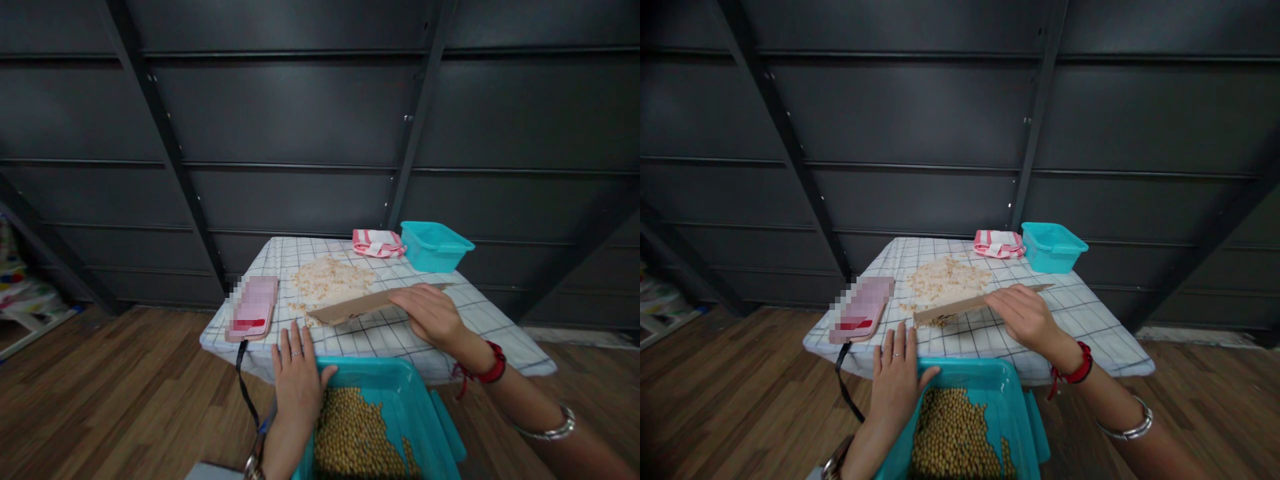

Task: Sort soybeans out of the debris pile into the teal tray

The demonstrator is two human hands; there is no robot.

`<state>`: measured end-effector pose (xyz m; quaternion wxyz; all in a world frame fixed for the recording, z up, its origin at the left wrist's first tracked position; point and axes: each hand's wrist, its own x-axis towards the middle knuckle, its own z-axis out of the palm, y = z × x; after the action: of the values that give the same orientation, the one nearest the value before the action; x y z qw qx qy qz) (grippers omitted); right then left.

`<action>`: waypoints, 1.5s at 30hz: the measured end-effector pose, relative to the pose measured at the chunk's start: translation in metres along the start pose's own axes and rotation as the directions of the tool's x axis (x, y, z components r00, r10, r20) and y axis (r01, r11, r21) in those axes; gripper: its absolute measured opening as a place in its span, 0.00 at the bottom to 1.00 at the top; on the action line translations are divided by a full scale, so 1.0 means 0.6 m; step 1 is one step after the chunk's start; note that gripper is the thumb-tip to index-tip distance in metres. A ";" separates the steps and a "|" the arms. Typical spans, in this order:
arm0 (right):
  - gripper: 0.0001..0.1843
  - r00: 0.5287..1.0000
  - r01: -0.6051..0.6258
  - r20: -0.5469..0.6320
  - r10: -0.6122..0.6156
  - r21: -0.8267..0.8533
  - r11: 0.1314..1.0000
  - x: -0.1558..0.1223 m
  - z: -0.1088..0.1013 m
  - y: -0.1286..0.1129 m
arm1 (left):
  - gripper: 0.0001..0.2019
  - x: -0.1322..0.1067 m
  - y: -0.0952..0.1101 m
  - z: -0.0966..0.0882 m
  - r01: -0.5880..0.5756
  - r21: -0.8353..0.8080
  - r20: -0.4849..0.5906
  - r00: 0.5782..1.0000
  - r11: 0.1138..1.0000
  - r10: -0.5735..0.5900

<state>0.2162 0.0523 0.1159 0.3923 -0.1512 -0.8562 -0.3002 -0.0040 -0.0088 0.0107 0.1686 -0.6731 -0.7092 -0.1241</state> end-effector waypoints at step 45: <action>0.22 0.998 -0.036 0.057 0.034 0.045 0.998 -0.014 -0.025 -0.009 | 0.35 0.003 0.003 -0.006 -0.005 0.029 0.019 1.000 1.000 0.005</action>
<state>0.2280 0.0383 0.1151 0.3765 -0.1656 -0.8709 -0.2690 -0.0021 -0.0089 0.0148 0.1719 -0.6735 -0.7109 -0.1070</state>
